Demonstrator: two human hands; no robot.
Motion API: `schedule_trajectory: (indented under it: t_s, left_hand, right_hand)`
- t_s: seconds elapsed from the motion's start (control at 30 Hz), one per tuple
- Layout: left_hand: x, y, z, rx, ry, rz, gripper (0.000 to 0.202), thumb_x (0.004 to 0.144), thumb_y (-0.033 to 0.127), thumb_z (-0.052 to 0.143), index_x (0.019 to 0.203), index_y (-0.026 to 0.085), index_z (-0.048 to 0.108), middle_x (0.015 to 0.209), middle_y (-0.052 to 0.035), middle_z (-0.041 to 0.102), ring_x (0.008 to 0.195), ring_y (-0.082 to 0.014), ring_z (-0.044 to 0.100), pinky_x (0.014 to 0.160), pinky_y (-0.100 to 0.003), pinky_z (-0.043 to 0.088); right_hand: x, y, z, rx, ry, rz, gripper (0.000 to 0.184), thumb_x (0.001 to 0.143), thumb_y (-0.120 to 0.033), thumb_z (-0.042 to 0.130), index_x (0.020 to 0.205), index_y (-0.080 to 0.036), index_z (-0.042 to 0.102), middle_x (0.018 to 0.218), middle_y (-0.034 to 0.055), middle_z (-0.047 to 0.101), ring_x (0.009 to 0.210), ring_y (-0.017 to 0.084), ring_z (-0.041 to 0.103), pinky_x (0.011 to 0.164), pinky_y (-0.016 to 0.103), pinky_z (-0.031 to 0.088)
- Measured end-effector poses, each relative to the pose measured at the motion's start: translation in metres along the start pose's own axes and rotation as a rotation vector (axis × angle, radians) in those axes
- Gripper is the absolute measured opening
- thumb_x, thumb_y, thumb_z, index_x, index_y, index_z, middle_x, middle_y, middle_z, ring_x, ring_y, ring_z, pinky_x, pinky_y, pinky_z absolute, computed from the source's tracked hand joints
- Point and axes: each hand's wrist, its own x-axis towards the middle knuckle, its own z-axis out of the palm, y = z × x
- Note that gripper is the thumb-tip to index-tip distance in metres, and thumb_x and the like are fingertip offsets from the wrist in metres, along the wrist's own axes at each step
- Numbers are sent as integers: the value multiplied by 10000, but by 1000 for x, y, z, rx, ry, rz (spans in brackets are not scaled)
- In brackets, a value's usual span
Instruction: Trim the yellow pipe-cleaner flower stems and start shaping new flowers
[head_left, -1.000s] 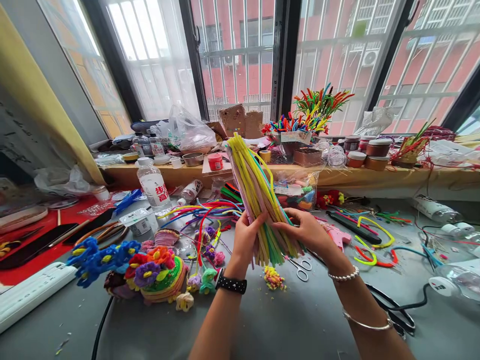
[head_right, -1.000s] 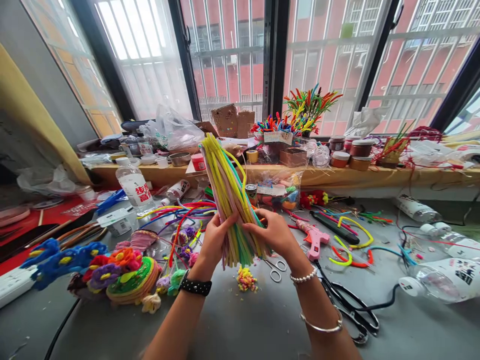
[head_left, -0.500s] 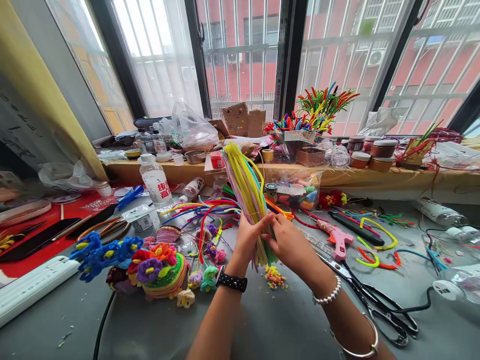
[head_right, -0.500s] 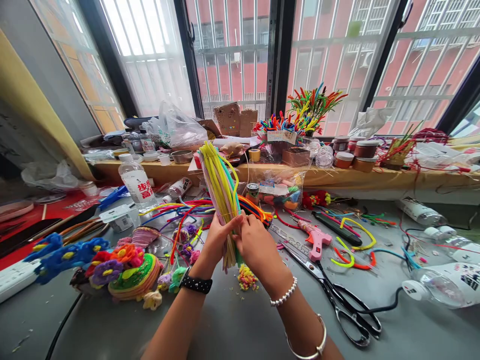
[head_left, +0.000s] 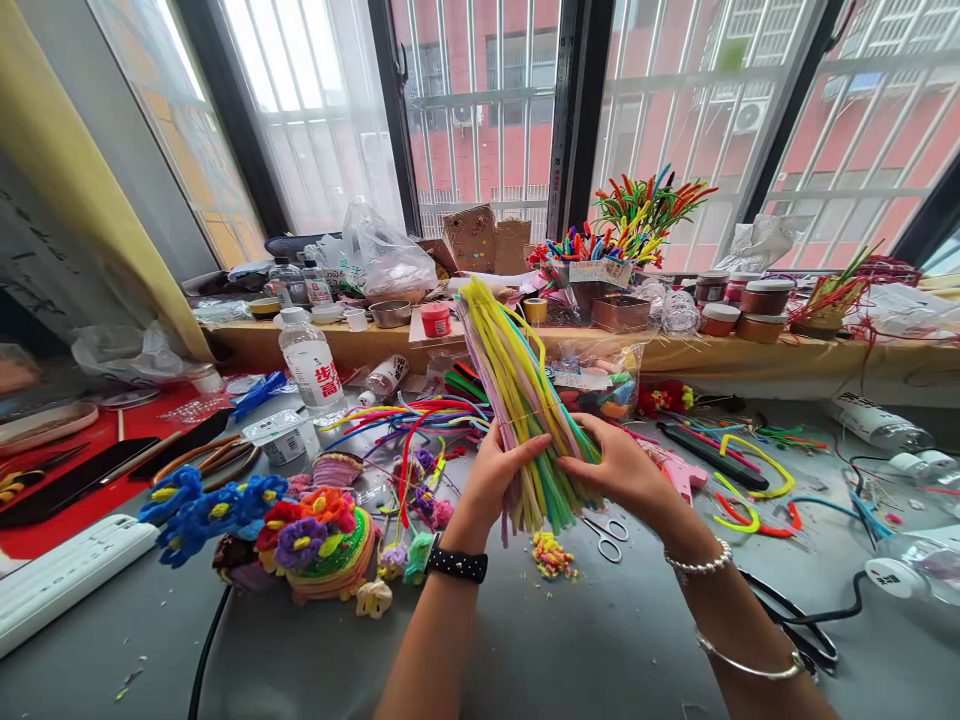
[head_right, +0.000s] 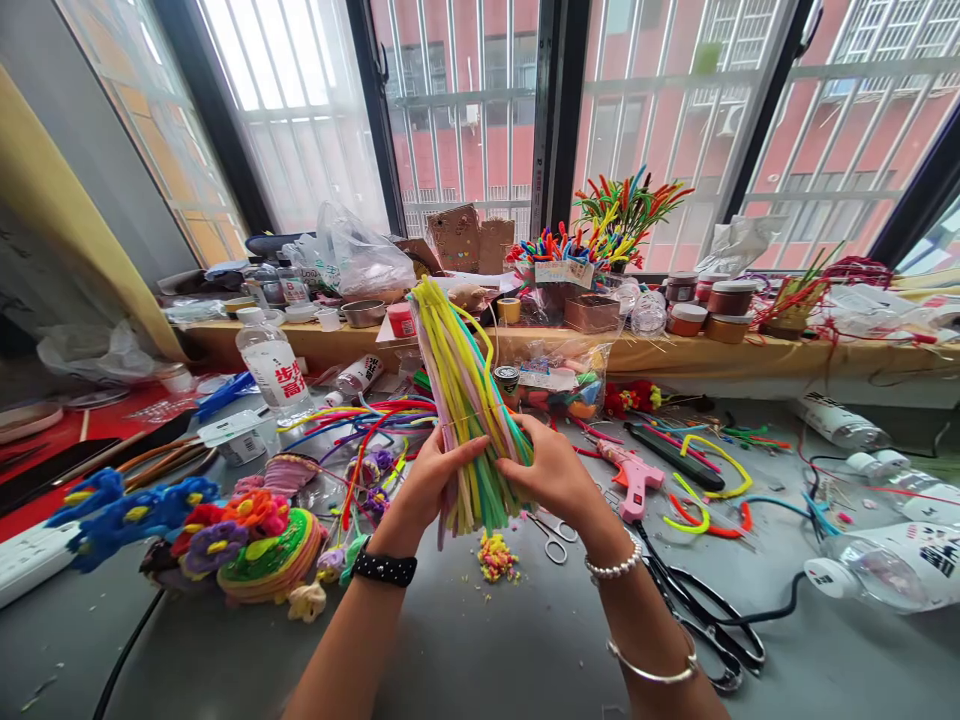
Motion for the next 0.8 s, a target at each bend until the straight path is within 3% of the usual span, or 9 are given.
schedule_trajectory:
  t_s: [0.2, 0.4, 0.6, 0.8]
  left_hand:
    - [0, 2, -4, 39, -50, -29, 497, 545, 180, 678, 1002, 164, 484, 1011, -75, 586, 913, -225, 549, 811, -343, 425]
    - [1, -1, -5, 51, -12, 16, 449, 568, 182, 662, 981, 162, 486, 1026, -74, 578, 929, -224, 538, 799, -329, 428]
    - [4, -9, -1, 61, 118, 72, 473, 570, 179, 653, 1010, 161, 479, 1010, -77, 581, 917, -217, 541, 800, -335, 423]
    - [5, -17, 0, 105, 169, 123, 493, 624, 183, 605, 1087, 190, 435, 1055, -78, 557, 965, -216, 515, 810, -339, 409]
  right_hand:
    - [0, 9, -13, -8, 37, 10, 411, 611, -192, 559, 1020, -169, 527, 950, 60, 611, 887, 243, 548, 789, 350, 405]
    - [-1, 12, -17, -25, 35, -31, 408, 636, -250, 579, 1023, -180, 467, 991, 66, 567, 910, 221, 529, 794, 347, 409]
    - [-2, 5, -5, -267, 175, -239, 276, 660, -126, 521, 922, -191, 462, 1115, 85, 437, 1067, 211, 399, 908, 378, 318]
    - [-2, 6, 3, -472, 81, -260, 76, 682, -152, 535, 715, -199, 584, 1215, 60, 367, 1126, 240, 329, 932, 409, 279]
